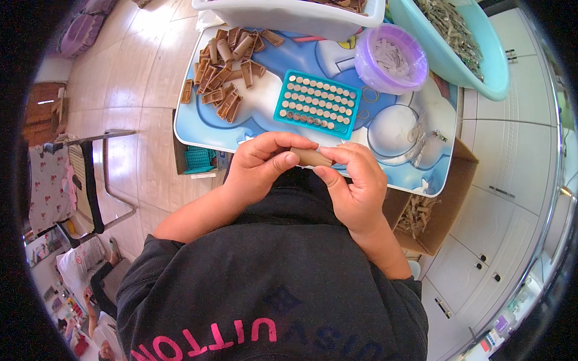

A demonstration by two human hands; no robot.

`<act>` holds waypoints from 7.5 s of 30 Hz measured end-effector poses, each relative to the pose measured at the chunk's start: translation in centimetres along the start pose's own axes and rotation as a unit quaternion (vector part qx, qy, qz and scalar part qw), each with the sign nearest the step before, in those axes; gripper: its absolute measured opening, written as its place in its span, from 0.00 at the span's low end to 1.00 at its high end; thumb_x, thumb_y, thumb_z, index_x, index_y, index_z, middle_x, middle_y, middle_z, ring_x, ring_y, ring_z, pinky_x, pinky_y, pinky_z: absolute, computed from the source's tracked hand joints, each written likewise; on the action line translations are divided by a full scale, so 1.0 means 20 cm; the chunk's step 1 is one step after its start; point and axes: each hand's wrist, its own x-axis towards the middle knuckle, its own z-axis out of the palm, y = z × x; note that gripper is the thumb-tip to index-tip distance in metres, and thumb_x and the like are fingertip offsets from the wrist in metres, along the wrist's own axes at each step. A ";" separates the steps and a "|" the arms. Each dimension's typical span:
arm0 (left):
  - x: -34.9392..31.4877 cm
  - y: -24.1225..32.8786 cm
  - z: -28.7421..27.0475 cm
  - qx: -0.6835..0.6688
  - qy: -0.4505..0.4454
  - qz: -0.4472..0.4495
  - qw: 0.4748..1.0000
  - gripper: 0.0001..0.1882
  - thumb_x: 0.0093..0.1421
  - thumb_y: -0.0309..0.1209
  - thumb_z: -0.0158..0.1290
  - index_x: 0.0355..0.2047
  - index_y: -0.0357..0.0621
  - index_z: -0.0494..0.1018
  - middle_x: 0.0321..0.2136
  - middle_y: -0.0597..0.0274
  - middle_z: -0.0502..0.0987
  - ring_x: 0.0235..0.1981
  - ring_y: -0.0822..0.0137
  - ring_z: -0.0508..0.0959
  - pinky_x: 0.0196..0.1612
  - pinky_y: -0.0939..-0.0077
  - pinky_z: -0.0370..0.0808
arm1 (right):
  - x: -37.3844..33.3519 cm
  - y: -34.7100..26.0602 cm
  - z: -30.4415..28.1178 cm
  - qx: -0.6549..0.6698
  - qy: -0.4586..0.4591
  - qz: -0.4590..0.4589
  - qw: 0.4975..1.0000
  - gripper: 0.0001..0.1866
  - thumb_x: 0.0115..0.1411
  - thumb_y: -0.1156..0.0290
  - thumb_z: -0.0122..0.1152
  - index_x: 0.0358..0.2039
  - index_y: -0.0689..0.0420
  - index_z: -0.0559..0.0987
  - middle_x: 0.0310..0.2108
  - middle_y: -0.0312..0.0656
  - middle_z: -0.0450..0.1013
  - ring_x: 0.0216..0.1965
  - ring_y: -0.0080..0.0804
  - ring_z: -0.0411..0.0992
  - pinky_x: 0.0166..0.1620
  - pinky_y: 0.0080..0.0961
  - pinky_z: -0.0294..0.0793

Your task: The person assembles small brown components with silver pieces and string by hand, then places the assembled items into a tray.

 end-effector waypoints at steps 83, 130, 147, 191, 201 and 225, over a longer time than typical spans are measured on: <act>0.12 0.01 0.03 0.022 -0.084 -0.157 0.984 0.11 0.59 0.28 0.55 0.41 0.38 0.72 0.31 0.67 0.76 0.33 0.78 0.75 0.38 0.87 0.71 | -0.12 0.07 -0.14 0.235 -0.017 0.259 0.937 0.04 0.53 0.79 0.63 0.29 0.63 0.76 0.27 0.33 0.70 0.29 0.16 0.66 0.34 0.13 0.65; 0.08 -0.03 0.11 0.010 -0.017 -0.138 0.990 0.09 0.57 0.24 0.55 0.39 0.39 0.72 0.31 0.70 0.74 0.29 0.83 0.71 0.30 0.90 0.69 | -0.11 0.10 -0.07 0.140 -0.046 0.163 0.976 0.14 0.51 0.76 0.65 0.38 0.62 0.74 0.29 0.37 0.74 0.32 0.20 0.69 0.37 0.18 0.69; 0.04 0.00 0.11 0.308 0.014 0.094 0.947 0.06 0.48 0.23 0.60 0.25 0.42 0.73 0.24 0.65 0.68 0.18 0.76 0.65 0.20 0.82 0.62 | -0.10 0.07 -0.04 0.214 0.012 0.172 0.962 0.08 0.52 0.81 0.61 0.33 0.63 0.74 0.31 0.35 0.71 0.33 0.19 0.67 0.38 0.16 0.67; 0.04 0.08 0.06 0.359 -0.063 0.073 0.928 0.05 0.48 0.23 0.56 0.27 0.43 0.75 0.24 0.61 0.72 0.21 0.67 0.72 0.25 0.76 0.69 | -0.08 0.07 -0.08 0.200 -0.074 0.149 0.966 0.10 0.50 0.83 0.61 0.35 0.60 0.77 0.47 0.45 0.66 0.40 0.26 0.68 0.42 0.21 0.69; 0.03 0.05 0.04 0.360 0.033 0.052 0.931 0.04 0.49 0.25 0.57 0.27 0.42 0.75 0.24 0.60 0.72 0.19 0.69 0.70 0.22 0.76 0.67 | -0.07 0.05 -0.10 0.100 -0.159 0.072 0.980 0.06 0.48 0.81 0.59 0.28 0.60 0.76 0.49 0.50 0.64 0.40 0.33 0.69 0.44 0.26 0.69; 0.03 0.02 0.07 0.367 -0.002 0.147 0.918 0.07 0.47 0.23 0.60 0.28 0.43 0.75 0.23 0.62 0.73 0.19 0.69 0.74 0.21 0.78 0.69 | -0.10 0.06 -0.06 0.286 -0.067 0.233 0.927 0.11 0.62 0.72 0.51 0.28 0.67 0.75 0.41 0.42 0.68 0.34 0.21 0.68 0.38 0.17 0.68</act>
